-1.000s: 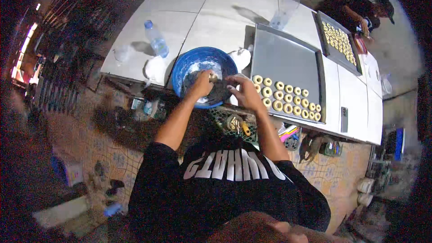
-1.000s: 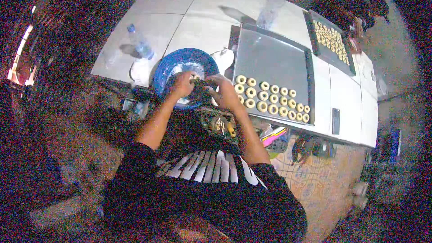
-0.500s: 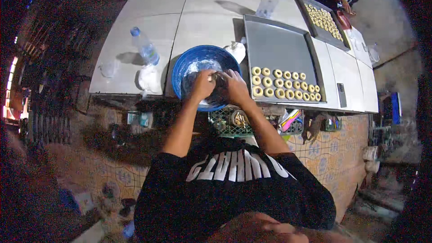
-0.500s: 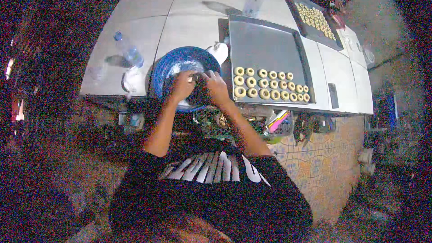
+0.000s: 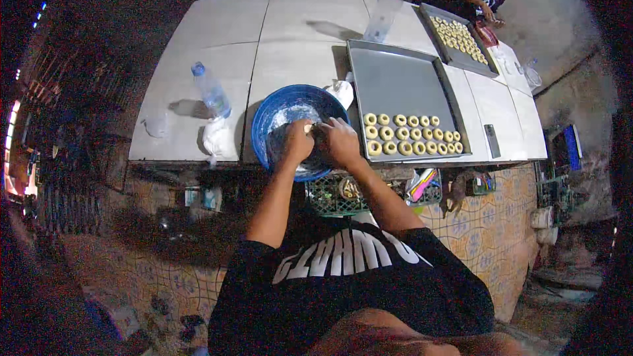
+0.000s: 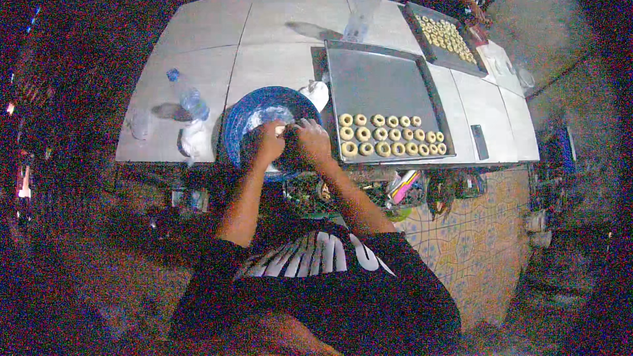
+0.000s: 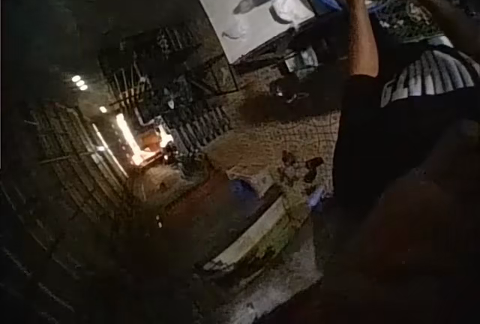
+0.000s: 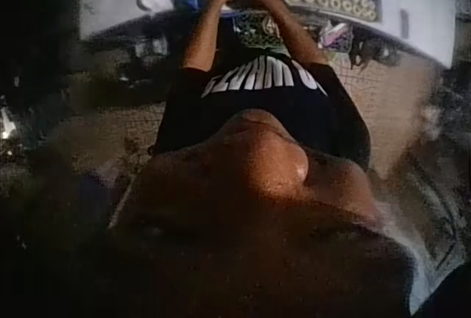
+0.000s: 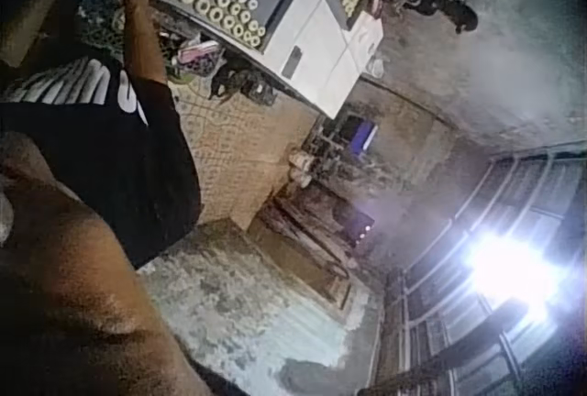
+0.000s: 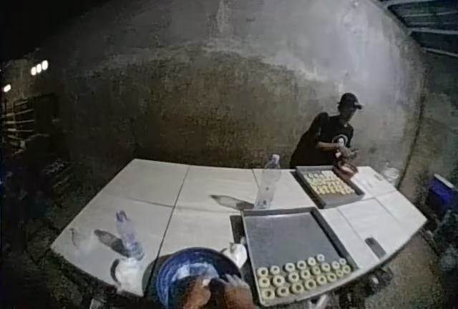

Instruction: The person shapes dough into rings by hand, places the dough onto a metal tray, and rubs flour from a bowl onto their hands to shape more dough.

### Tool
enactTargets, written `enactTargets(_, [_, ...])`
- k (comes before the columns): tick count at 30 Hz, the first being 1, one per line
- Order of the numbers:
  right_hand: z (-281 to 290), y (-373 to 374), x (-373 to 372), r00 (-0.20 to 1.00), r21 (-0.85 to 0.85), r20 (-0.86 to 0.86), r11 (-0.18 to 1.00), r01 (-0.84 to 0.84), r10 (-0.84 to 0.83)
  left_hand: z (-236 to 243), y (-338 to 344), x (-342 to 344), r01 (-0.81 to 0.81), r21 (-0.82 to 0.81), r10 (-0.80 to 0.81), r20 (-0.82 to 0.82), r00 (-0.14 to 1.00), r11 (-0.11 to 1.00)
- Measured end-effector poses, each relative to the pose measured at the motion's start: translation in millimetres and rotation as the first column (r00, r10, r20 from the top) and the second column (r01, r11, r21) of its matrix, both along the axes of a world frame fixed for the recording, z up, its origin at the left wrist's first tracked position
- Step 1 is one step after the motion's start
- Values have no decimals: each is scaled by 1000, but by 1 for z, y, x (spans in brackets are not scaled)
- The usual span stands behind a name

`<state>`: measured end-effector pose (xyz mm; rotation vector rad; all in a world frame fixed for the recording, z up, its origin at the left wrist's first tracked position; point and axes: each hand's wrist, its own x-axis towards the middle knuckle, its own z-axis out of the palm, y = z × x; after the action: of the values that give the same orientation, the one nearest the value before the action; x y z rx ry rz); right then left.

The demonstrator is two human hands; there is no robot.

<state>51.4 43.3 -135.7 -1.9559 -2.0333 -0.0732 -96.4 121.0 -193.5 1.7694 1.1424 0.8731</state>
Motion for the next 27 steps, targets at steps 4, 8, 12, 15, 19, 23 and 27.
enactTargets(4, [2, 0, 11, 993, 34, -120, 999, -20, 24, 43, -12, 5, 186, 282, -77, -358, 930, 941])
enactTargets(8, [-7, 4, 3, 992, 94, -114, 995, -39, 50, 9, -7, 0, 125, 273, -46, -277, 960, 954])
enactTargets(12, [-24, 2, 14, 997, 151, -56, 988, -34, 43, 42, -22, 2, 73, 239, -27, -193, 981, 968])
enactTargets(15, [-32, 7, 21, 998, 142, -42, 989, -29, 35, 42, -12, 4, 7, 206, 8, -76, 997, 979])
enactTargets(19, [1, 4, 4, 989, 113, -122, 991, -67, 81, 33, 2, -8, -100, 157, 107, -37, 994, 983])
enactTargets(23, [-19, 10, 15, 997, 115, -70, 993, 25, -17, 34, 18, -5, -114, 92, 103, 108, 989, 989])
enactTargets(27, [-12, 4, 24, 996, -80, -92, 997, -10, 3, 74, 11, -7, -99, -149, 142, 314, 939, 984])
